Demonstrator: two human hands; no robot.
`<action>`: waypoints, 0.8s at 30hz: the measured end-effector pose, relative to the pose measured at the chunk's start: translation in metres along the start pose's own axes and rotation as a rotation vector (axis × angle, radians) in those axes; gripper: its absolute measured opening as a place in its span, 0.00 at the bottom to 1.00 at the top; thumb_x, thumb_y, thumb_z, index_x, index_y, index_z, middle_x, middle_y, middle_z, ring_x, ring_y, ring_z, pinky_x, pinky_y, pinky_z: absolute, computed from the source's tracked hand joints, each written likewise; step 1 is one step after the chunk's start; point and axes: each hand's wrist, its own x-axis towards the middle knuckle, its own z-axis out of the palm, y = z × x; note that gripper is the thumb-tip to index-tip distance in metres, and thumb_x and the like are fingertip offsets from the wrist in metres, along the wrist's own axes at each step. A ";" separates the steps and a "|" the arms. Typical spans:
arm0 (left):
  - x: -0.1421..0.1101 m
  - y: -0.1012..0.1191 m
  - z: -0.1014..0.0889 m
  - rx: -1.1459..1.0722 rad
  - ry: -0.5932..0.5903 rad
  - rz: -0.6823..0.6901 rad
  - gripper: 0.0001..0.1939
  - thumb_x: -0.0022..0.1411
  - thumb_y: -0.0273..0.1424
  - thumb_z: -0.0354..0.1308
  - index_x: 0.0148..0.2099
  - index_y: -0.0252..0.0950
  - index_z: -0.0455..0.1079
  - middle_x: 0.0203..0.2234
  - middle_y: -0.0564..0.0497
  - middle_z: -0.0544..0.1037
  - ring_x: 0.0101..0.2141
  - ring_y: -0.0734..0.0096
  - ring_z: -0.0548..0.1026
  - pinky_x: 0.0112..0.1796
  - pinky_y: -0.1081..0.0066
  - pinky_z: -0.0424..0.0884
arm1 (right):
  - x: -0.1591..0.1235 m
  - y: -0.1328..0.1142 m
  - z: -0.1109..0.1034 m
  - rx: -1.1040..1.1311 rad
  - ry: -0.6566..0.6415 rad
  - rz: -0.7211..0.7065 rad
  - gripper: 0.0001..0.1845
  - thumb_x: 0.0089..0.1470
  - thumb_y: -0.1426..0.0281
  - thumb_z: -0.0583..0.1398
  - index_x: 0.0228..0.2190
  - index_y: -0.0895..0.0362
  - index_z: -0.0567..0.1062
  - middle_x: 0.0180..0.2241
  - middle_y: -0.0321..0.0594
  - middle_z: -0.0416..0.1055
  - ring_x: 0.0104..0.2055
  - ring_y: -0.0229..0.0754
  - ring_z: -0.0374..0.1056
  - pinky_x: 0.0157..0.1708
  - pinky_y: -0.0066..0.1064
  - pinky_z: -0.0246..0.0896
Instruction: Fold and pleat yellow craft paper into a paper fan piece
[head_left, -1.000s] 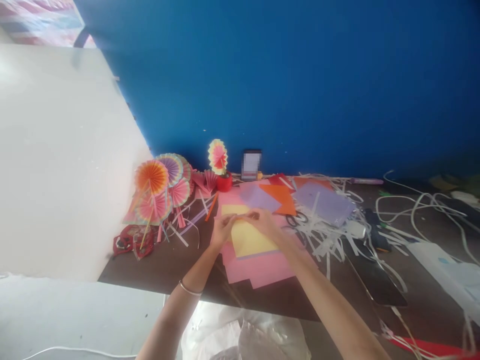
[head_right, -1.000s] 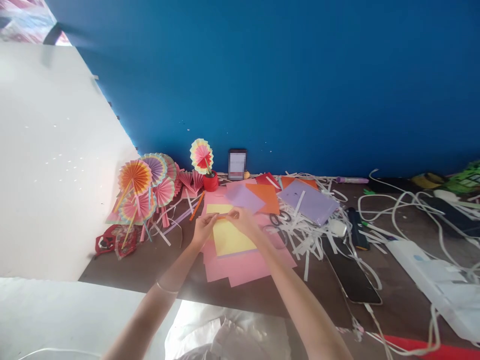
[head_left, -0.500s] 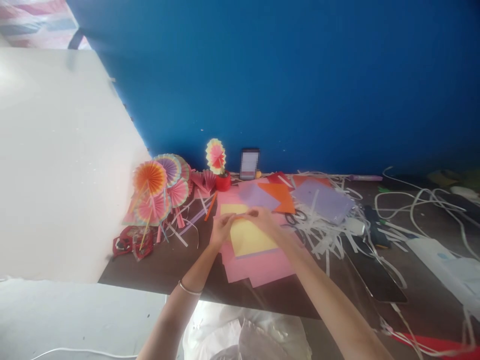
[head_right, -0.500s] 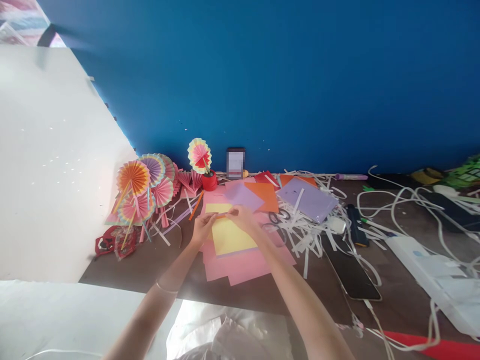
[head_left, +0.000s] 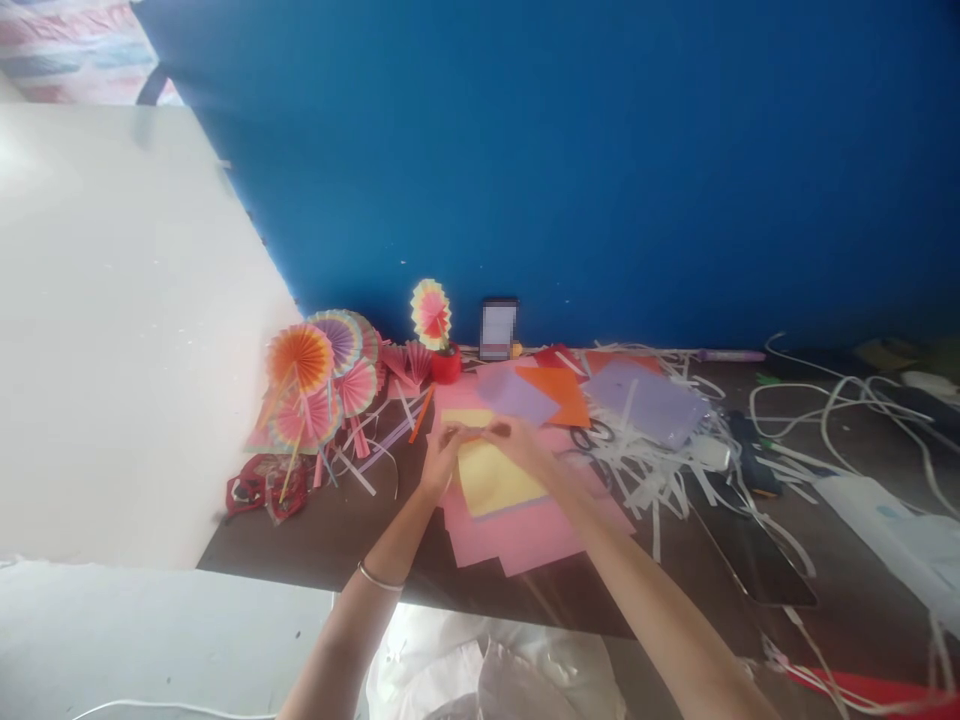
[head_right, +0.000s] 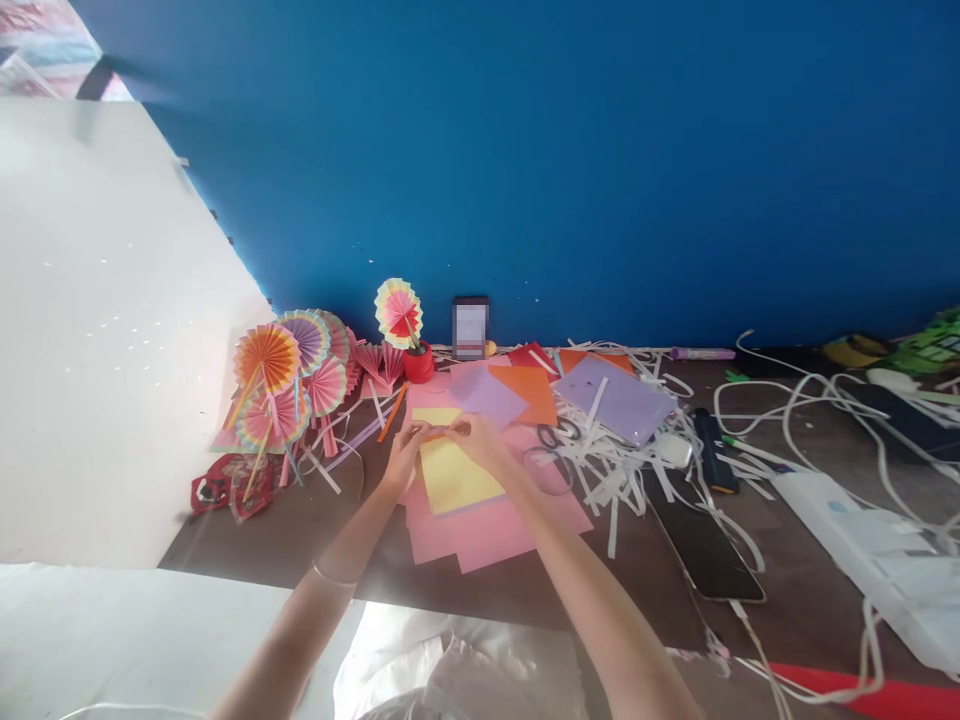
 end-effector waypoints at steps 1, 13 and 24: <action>-0.001 -0.001 0.000 0.003 0.014 -0.017 0.14 0.51 0.40 0.61 0.37 0.37 0.68 0.31 0.49 0.78 0.37 0.66 0.76 0.43 0.66 0.68 | 0.000 0.000 0.001 0.000 -0.006 -0.007 0.09 0.48 0.65 0.58 0.23 0.56 0.73 0.27 0.39 0.74 0.27 0.39 0.67 0.27 0.30 0.59; 0.001 -0.007 -0.002 0.203 0.094 0.055 0.16 0.48 0.34 0.64 0.38 0.35 0.65 0.30 0.47 0.77 0.33 0.65 0.77 0.34 0.69 0.70 | -0.008 0.001 -0.012 -0.056 -0.022 -0.046 0.07 0.48 0.66 0.58 0.25 0.55 0.74 0.29 0.38 0.75 0.30 0.40 0.68 0.29 0.30 0.59; 0.000 -0.005 -0.003 0.131 0.119 0.020 0.16 0.46 0.33 0.65 0.37 0.35 0.67 0.31 0.49 0.74 0.33 0.69 0.74 0.35 0.71 0.69 | -0.009 0.004 -0.021 -0.029 0.059 0.077 0.07 0.44 0.65 0.59 0.23 0.56 0.75 0.29 0.40 0.75 0.31 0.43 0.69 0.27 0.29 0.58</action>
